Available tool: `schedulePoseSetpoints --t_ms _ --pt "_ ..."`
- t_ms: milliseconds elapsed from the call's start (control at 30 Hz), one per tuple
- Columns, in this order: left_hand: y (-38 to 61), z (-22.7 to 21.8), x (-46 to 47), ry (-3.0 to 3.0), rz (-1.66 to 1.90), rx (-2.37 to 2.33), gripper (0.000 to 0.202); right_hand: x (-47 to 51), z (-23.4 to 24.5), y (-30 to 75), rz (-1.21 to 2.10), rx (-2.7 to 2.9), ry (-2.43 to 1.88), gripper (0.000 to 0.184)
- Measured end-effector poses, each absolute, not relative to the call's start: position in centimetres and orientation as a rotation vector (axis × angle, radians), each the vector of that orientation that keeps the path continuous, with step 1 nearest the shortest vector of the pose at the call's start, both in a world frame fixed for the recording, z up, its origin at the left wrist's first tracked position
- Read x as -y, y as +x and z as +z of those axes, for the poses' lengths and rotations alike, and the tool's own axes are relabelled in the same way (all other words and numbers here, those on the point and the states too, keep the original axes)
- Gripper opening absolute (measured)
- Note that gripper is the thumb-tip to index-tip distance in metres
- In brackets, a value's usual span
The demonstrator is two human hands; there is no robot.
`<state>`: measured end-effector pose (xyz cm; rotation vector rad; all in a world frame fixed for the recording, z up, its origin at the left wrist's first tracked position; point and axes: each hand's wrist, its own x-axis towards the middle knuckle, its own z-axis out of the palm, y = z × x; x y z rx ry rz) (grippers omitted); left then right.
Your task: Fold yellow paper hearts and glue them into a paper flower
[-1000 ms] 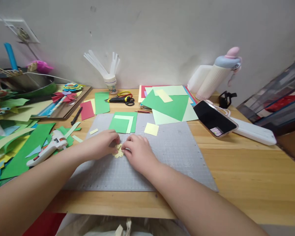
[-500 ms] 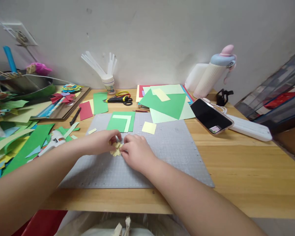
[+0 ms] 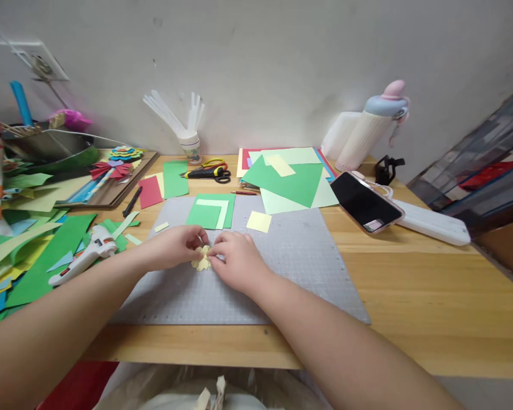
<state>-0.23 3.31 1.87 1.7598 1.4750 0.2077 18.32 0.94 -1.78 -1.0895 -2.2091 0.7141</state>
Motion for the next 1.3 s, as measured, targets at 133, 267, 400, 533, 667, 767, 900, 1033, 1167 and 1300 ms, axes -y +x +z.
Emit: schedulePoseSetpoints --t_ms 133,267,400,533,667,767,900,1033,1167,1300 --pt "-0.8 2.0 -3.1 1.556 0.395 -1.367 0.029 -1.1 -1.3 18.2 0.839 1.804 -1.128 0.012" --pt "-0.7 2.3 -2.5 1.394 0.631 -1.279 0.033 -1.1 -1.3 17.7 1.301 1.397 -1.181 0.023" --pt "-0.1 2.3 -1.5 1.3 0.794 -1.241 0.033 -0.6 -1.2 17.0 1.706 1.188 -1.086 0.03" --pt "0.1 2.0 -0.9 1.199 0.855 -1.222 0.035 -0.1 -1.0 16.8 1.75 1.111 -1.063 0.031" --pt "-0.2 1.7 -0.8 1.122 0.823 -1.182 0.034 0.0 -1.0 16.9 1.788 1.092 -1.075 0.029" --pt "-0.3 1.6 -0.7 1.097 0.787 -1.13 0.031 0.0 -0.8 17.0 1.801 1.104 -1.077 0.028" --pt "-0.3 1.5 -0.5 1.081 0.781 -1.117 0.033 0.2 -0.7 16.9 1.768 1.081 -1.102 0.027" --pt "0.0 1.5 -0.1 1.138 0.782 -1.185 0.028 0.3 -0.7 16.8 1.742 1.001 -1.111 0.027" --pt "0.1 1.4 0.0 1.183 0.771 -1.222 0.025 0.5 -0.8 16.8 1.746 0.988 -1.105 0.027" --pt "0.0 1.4 -0.2 1.163 0.799 -1.189 0.022 0.4 -0.8 16.9 1.728 0.991 -1.097 0.025"
